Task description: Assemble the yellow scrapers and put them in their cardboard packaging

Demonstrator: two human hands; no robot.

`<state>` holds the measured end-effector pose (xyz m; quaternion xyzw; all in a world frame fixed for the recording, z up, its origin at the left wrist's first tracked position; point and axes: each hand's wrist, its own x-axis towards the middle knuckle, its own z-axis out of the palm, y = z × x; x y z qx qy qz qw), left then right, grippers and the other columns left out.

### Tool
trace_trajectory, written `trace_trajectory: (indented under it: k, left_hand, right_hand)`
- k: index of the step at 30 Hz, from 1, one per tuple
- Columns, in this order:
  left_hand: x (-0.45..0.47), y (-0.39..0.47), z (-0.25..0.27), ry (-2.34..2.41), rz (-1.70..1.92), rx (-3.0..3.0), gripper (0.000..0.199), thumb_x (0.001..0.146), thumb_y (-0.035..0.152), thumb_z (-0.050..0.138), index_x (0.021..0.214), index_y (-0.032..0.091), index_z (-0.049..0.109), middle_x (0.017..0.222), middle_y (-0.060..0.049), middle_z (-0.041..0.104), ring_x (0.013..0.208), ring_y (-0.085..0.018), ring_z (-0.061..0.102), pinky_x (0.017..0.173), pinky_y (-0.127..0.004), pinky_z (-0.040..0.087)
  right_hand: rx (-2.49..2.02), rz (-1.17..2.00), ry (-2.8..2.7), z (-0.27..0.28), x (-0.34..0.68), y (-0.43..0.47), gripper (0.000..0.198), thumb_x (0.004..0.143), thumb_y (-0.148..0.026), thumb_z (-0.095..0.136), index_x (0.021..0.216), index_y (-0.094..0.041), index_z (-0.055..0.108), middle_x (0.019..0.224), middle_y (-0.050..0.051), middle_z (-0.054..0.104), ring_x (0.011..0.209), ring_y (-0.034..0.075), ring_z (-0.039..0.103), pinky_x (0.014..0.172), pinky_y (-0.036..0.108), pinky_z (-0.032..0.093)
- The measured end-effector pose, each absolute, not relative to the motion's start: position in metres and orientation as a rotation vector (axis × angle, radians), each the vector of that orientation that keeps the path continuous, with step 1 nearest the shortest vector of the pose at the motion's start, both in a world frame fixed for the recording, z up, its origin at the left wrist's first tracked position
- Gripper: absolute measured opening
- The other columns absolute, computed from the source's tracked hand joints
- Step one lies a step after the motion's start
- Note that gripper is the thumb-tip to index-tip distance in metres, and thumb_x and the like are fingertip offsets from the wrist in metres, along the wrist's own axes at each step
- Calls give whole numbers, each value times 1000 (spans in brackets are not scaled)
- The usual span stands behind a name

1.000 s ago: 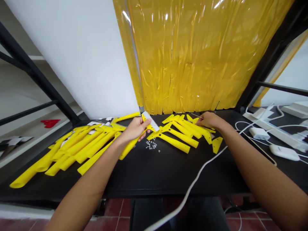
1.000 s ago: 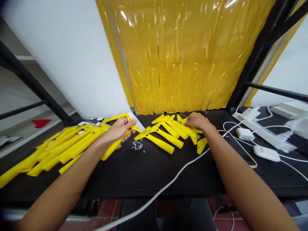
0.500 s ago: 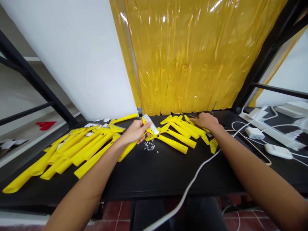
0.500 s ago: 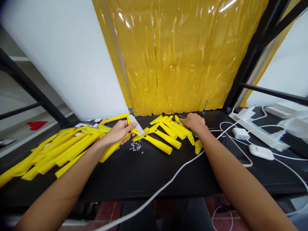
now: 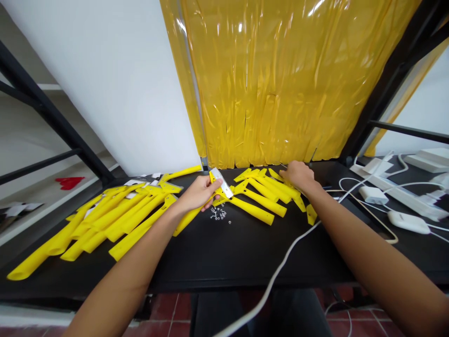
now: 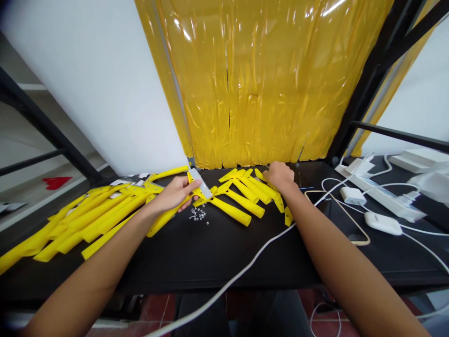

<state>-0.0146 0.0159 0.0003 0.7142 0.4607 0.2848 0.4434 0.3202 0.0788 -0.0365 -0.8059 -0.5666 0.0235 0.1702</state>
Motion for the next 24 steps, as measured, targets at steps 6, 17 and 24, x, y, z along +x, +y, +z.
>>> trace_trajectory:
  k: [6, 17, 24]
  left_hand:
    - [-15, 16, 1, 1130, 719, 1773, 31, 97, 45, 55, 83, 17, 54, 67, -1, 61, 32, -7, 48, 28, -20, 34]
    - [1, -3, 3, 956, 643, 1560, 39, 94, 51, 57, 84, 13, 60, 66, -2, 63, 32, -6, 45, 30, -21, 34]
    - [4, -4, -1, 932, 612, 1609, 39, 94, 52, 56, 85, 14, 58, 65, -1, 61, 32, -7, 47, 30, -20, 35]
  right_hand:
    - [-2293, 76, -1636, -29, 328, 74, 27, 80, -30, 69, 98, -12, 75, 107, 23, 70, 98, 35, 70, 77, 40, 53]
    - [-1372, 258, -1782, -4, 252, 13, 17, 90, -35, 58, 92, -23, 46, 73, 0, 65, 58, 15, 52, 56, 27, 35]
    - [-1014, 651, -1865, -19, 204, -14, 21, 97, -44, 49, 96, -23, 47, 86, 1, 57, 70, 15, 54, 63, 28, 41]
